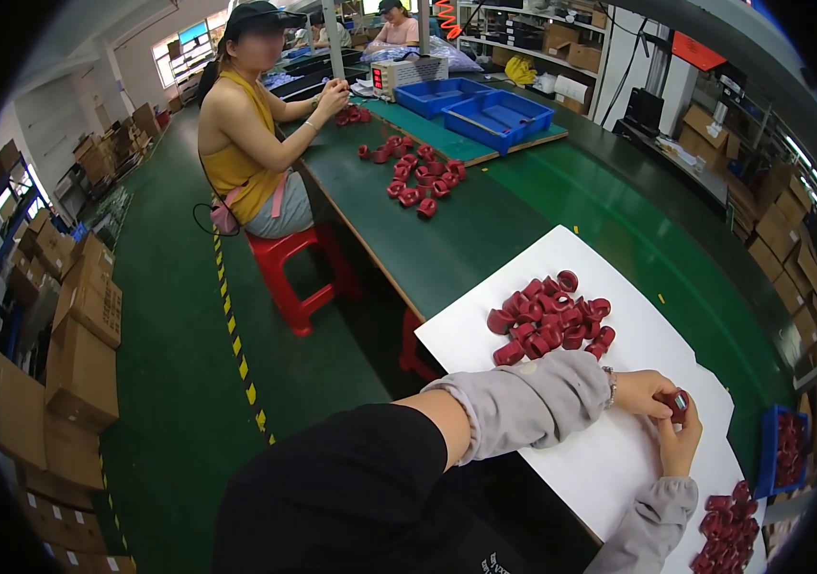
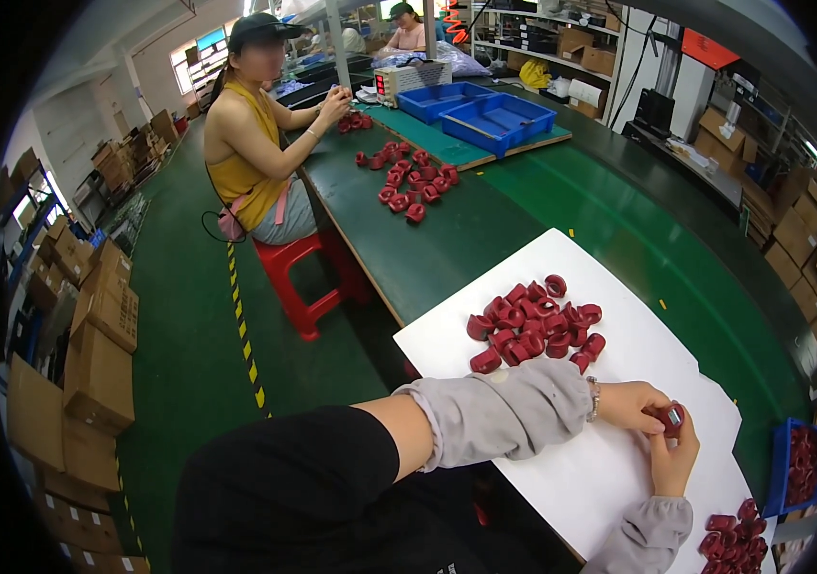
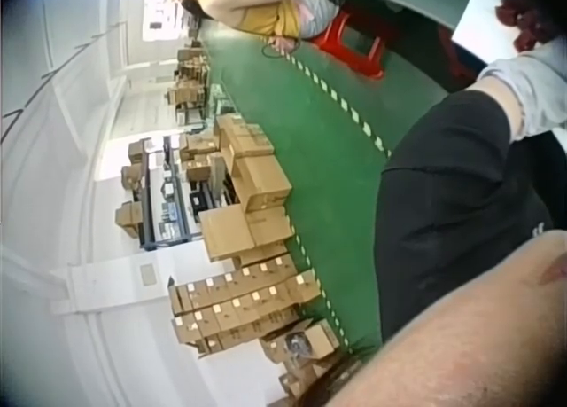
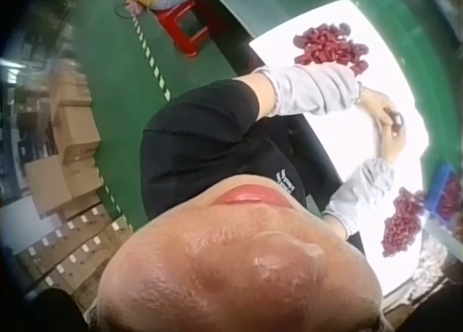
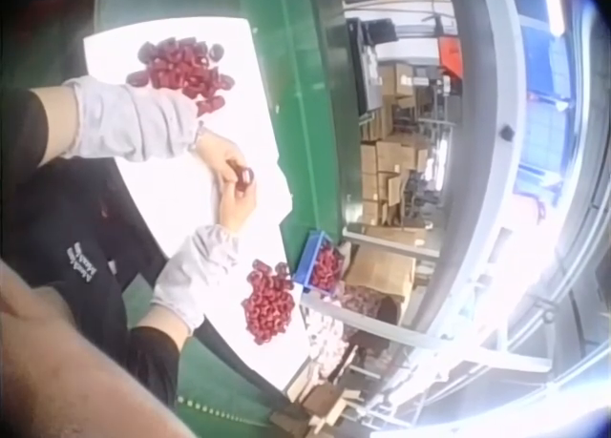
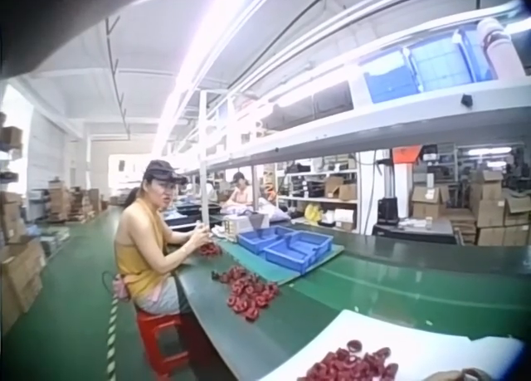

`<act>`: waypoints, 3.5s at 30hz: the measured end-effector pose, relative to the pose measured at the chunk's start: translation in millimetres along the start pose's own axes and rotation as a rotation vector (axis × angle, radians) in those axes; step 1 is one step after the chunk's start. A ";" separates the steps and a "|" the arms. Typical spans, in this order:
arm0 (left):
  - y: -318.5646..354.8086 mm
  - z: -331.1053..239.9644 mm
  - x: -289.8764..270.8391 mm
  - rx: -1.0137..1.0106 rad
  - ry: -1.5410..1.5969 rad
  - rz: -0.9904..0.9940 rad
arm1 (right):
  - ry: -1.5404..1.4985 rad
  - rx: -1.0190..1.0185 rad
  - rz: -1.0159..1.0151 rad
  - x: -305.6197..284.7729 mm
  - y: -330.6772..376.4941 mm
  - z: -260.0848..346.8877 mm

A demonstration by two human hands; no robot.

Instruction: Inspecting and sorting small red industrial components at a factory workbench.

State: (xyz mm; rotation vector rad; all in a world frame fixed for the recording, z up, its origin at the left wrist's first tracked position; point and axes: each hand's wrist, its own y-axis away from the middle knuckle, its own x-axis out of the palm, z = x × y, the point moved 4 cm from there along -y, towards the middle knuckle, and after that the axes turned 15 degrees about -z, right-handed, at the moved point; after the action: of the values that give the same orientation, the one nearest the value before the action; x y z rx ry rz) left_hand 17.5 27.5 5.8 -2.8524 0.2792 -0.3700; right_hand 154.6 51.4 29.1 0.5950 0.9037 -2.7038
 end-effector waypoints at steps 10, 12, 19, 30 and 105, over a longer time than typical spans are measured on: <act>-0.4 3.5 -2.4 -0.014 0.009 0.021 | 0.004 0.038 0.013 2.5 -0.1 3.2; -1.0 3.0 -2.1 -0.020 0.008 0.036 | -0.002 0.039 0.012 2.7 -0.2 1.6; 2.9 -3.1 -0.4 -0.008 -0.004 0.006 | -0.016 0.041 0.017 1.9 0.9 1.7; 2.9 -11.4 -0.8 0.024 -0.092 0.011 | -0.030 0.068 0.020 2.0 0.1 -0.9; -8.4 1.7 -11.7 -0.165 -0.186 -0.126 | -0.406 0.746 -0.101 -36.1 -10.1 -25.3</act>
State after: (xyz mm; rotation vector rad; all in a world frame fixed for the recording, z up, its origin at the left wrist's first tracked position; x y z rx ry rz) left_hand 8.2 38.4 3.9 -3.0486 0.0992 -0.1073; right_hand 191.1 78.0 32.1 0.0894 -0.2001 -3.0407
